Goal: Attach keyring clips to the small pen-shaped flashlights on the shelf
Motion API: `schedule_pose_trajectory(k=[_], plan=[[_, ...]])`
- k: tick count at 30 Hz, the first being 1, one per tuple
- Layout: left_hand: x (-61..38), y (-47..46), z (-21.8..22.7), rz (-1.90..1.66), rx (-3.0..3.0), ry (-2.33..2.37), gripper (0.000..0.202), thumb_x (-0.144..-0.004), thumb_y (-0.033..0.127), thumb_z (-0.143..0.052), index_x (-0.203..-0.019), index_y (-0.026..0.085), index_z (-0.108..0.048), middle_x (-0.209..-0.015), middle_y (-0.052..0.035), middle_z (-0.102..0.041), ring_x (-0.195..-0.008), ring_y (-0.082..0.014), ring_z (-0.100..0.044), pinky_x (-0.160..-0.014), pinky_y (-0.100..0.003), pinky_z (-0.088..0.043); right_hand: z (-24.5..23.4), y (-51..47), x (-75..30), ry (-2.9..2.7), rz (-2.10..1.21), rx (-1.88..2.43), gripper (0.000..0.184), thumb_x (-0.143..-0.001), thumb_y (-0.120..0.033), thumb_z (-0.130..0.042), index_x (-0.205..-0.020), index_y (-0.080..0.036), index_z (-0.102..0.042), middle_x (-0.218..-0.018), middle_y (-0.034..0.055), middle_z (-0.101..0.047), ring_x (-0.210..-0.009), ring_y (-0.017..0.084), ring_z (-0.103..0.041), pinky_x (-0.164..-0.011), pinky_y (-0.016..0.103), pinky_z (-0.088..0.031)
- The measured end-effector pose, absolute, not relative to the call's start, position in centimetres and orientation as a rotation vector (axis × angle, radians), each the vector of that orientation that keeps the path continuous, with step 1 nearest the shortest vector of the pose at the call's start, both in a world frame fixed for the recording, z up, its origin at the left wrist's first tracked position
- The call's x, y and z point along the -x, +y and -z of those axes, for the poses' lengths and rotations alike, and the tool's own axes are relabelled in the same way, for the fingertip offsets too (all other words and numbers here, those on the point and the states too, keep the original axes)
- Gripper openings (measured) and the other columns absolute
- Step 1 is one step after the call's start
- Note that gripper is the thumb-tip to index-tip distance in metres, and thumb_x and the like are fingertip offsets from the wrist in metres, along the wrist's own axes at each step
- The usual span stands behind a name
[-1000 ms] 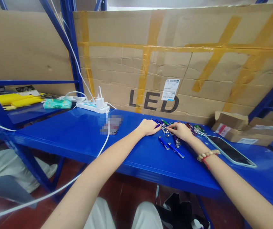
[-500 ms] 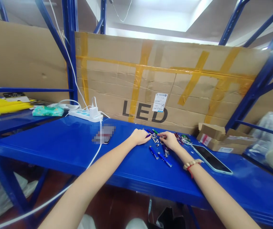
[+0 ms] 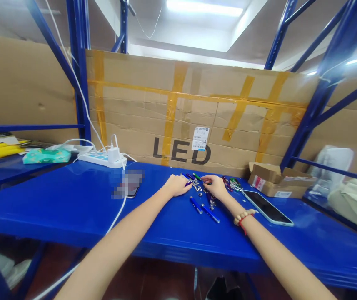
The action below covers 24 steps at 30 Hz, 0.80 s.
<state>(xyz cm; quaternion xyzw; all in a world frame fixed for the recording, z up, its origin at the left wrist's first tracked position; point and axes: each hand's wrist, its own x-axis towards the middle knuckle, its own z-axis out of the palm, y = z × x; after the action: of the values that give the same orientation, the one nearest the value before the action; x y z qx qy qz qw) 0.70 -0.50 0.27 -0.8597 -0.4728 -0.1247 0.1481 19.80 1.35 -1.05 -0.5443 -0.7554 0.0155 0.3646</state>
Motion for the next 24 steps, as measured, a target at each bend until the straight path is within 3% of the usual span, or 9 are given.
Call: schedule_pose_trajectory(k=[9, 24], plan=[[-0.7, -0.7, -0.6, 0.305, 2.514, -1.34, 0.046, -0.086, 0.042, -0.025, -0.081, 0.017, -0.064, -0.087, -0.0117, -0.067, -0.085, -0.0241, -0.062, -0.07, -0.032, -0.044, 1.1, 1.5, -19.9, -1.847, -0.056, 1.391, 0.033, -0.066, -0.003, -0.052, -0.097, -0.011, -0.062, -0.085, 0.0079, -0.066, -0.069, 0.013, -0.062, -0.069, 0.025, -0.05], [-1.0, -1.2, -1.4, 0.217, 2.499, -1.369, 0.048, -0.086, 0.041, -0.023, -0.08, 0.018, -0.064, -0.085, -0.0107, -0.067, -0.083, -0.0241, -0.062, -0.069, -0.033, -0.045, 1.0, 1.7, -19.8, -1.783, -0.062, 1.414, 0.042, -0.058, 0.001, -0.053, -0.096, -0.014, -0.061, -0.084, 0.003, -0.06, -0.06, 0.008, -0.055, -0.064, 0.022, -0.046]])
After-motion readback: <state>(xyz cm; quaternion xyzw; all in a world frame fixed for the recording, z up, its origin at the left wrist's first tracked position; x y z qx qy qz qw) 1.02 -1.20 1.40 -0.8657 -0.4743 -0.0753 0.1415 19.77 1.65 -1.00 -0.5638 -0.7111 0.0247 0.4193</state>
